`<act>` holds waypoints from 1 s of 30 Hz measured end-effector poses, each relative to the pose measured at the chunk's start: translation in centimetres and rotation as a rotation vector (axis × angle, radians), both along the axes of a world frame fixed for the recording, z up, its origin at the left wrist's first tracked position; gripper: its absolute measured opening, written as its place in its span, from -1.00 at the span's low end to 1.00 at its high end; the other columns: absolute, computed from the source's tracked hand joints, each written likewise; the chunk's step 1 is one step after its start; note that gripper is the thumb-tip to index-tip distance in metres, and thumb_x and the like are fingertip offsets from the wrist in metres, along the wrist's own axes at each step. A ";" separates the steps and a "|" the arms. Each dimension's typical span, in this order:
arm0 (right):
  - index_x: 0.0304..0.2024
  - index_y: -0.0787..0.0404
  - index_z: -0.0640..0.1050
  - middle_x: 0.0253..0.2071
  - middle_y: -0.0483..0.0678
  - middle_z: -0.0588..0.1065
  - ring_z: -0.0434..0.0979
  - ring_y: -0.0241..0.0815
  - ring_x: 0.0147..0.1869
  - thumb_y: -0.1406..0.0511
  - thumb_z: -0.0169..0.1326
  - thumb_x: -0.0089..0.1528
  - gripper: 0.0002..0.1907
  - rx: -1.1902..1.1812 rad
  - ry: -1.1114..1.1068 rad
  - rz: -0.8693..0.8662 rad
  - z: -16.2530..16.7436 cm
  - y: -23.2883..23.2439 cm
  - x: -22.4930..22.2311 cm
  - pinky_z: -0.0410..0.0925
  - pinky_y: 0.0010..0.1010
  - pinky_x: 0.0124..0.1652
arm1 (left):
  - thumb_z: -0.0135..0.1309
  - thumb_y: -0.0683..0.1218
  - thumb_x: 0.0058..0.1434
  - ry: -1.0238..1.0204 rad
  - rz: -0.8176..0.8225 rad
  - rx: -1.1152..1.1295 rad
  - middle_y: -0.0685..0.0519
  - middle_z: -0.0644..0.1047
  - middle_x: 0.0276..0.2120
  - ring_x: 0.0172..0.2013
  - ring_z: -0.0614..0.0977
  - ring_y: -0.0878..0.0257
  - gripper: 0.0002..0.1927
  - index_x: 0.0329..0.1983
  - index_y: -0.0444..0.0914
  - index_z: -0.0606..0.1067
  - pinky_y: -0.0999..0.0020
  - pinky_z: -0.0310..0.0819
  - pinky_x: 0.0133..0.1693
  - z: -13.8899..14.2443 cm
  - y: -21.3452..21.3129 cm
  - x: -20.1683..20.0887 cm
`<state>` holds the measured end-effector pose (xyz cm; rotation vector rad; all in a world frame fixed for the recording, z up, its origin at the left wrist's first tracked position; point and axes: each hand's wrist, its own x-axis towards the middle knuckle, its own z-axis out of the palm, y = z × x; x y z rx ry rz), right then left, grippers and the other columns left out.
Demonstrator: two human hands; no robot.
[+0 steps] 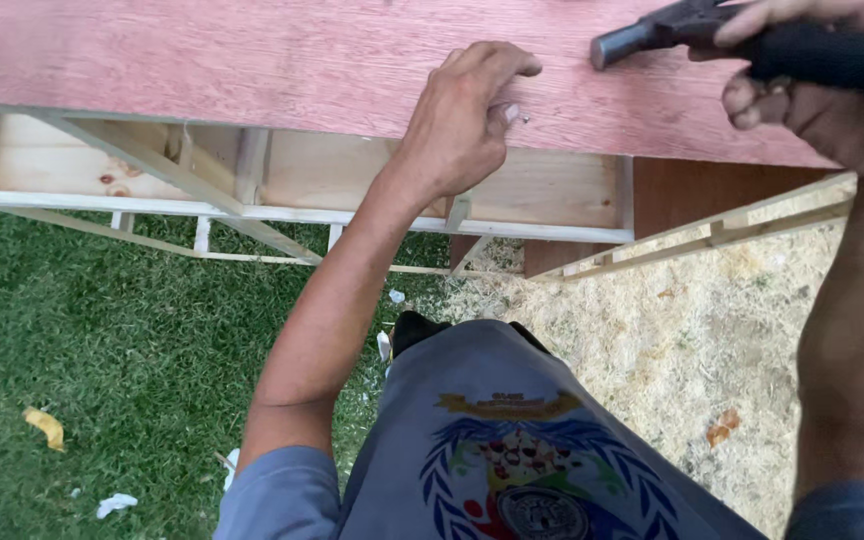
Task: The person hammers nails into a wooden frame structure outdoors, holding the frame steady with one hand while driving nails with a hammer. They take nails from a pile on the plywood surface and work along the edge of the frame.
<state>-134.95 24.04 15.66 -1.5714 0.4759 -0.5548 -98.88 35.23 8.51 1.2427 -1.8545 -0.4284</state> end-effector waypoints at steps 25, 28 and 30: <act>-0.39 0.06 0.32 -0.56 -0.23 0.21 0.19 -0.37 -0.57 0.02 -0.23 0.55 -0.54 -0.295 0.154 -0.297 3.3 1.1 8.8 0.14 -0.55 -0.53 | -0.04 -0.37 0.33 0.505 0.069 0.021 -0.01 0.62 0.01 0.03 0.68 0.24 -0.79 -0.12 -0.32 0.57 0.37 0.60 0.16 -0.4 -0.4 0.6; -0.36 -0.01 0.37 -0.57 -0.29 0.25 0.21 -0.42 -0.55 0.01 -0.13 0.50 -0.61 -0.281 0.383 -0.281 4.4 2.1 14.7 0.16 -0.56 -0.52 | -0.03 -0.38 0.32 0.486 0.084 0.013 -0.03 0.63 0.00 0.05 0.68 0.23 -0.81 -0.13 -0.34 0.56 0.35 0.59 0.13 -0.4 -0.5 0.7; -0.37 0.06 0.40 -0.60 -0.28 0.27 0.25 -0.43 -0.57 -0.02 -0.09 0.49 -0.57 -0.434 0.449 -0.217 5.1 3.0 17.9 0.17 -0.54 -0.57 | -0.06 -0.37 0.34 0.549 0.079 0.051 0.00 0.63 0.00 0.05 0.67 0.26 -0.78 -0.09 -0.31 0.56 0.36 0.57 0.17 -0.5 -0.7 0.8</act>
